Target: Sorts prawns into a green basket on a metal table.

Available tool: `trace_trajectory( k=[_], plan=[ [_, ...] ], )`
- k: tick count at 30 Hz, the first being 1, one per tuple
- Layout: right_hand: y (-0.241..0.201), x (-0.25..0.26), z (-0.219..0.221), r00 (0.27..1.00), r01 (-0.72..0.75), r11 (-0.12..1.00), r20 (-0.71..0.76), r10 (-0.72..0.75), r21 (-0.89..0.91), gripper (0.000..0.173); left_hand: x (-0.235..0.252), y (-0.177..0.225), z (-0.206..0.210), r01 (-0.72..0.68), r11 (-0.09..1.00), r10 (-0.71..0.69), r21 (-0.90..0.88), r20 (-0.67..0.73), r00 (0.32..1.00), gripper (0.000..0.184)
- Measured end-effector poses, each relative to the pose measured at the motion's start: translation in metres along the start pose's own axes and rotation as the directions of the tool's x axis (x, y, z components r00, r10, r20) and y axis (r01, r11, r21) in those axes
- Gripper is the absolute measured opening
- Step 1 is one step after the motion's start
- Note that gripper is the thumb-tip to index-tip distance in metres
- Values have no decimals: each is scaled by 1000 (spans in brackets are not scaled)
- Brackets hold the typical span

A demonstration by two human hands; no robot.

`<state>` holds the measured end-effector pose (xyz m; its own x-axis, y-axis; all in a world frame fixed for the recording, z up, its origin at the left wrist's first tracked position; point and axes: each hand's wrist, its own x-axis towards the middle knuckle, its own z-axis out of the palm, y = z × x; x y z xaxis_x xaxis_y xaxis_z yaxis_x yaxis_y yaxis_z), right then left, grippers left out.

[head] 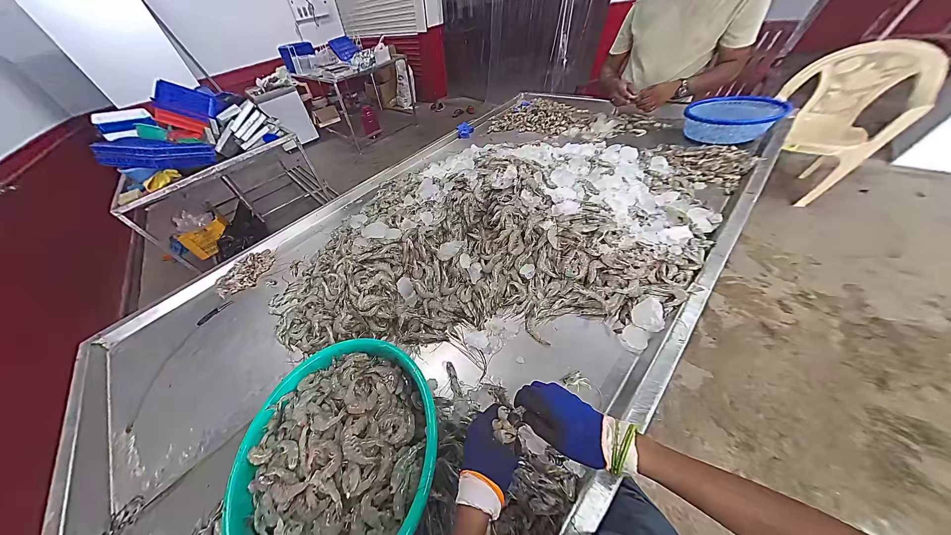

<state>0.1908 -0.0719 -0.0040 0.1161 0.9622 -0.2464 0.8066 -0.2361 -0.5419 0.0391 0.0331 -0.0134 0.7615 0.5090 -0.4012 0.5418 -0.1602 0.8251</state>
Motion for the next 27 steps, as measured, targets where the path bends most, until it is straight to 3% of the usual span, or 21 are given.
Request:
trace_trajectory(
  k=[2,5,8,10,11,13,15,19,22,24,27],
  plan=[
    [-5,4,-3,999,-27,991,-32,23,-129,22,-3,0,-2,5,1000,-5,-22,15,1000,36],
    [14,9,-20,968,-249,944,-82,236,-217,18,-15,1,-7,-4,986,5,-167,2,1000,34],
    [64,7,-11,841,-541,833,-104,532,-112,39,-22,-9,-13,-99,939,103,-329,-5,995,39],
    [61,4,11,751,-661,750,-25,660,-27,56,-11,-24,-11,-185,886,199,-424,-11,980,47],
    [51,0,20,768,-640,768,46,639,10,55,-7,-32,-10,-269,875,274,-402,-47,961,51],
    [38,0,21,894,-434,893,180,411,115,40,-2,-37,-6,-370,827,336,-424,-156,929,46],
    [47,21,-2,953,-295,952,102,287,76,32,-6,-32,-3,-327,806,240,-494,-232,942,36],
    [110,93,-59,907,-396,905,-219,359,-156,32,-13,-16,-4,-192,863,92,-467,-229,969,31],
    [135,99,-37,858,-482,850,-312,408,-212,32,-13,-18,-1,-137,819,44,-558,-177,983,29],
    [117,75,-7,863,-478,848,-304,404,-231,27,-5,-30,1,-157,889,61,-431,-228,972,32],
    [55,34,20,900,-435,879,-97,424,-195,28,11,-41,10,-200,978,175,-54,-294,939,36]
  ],
)
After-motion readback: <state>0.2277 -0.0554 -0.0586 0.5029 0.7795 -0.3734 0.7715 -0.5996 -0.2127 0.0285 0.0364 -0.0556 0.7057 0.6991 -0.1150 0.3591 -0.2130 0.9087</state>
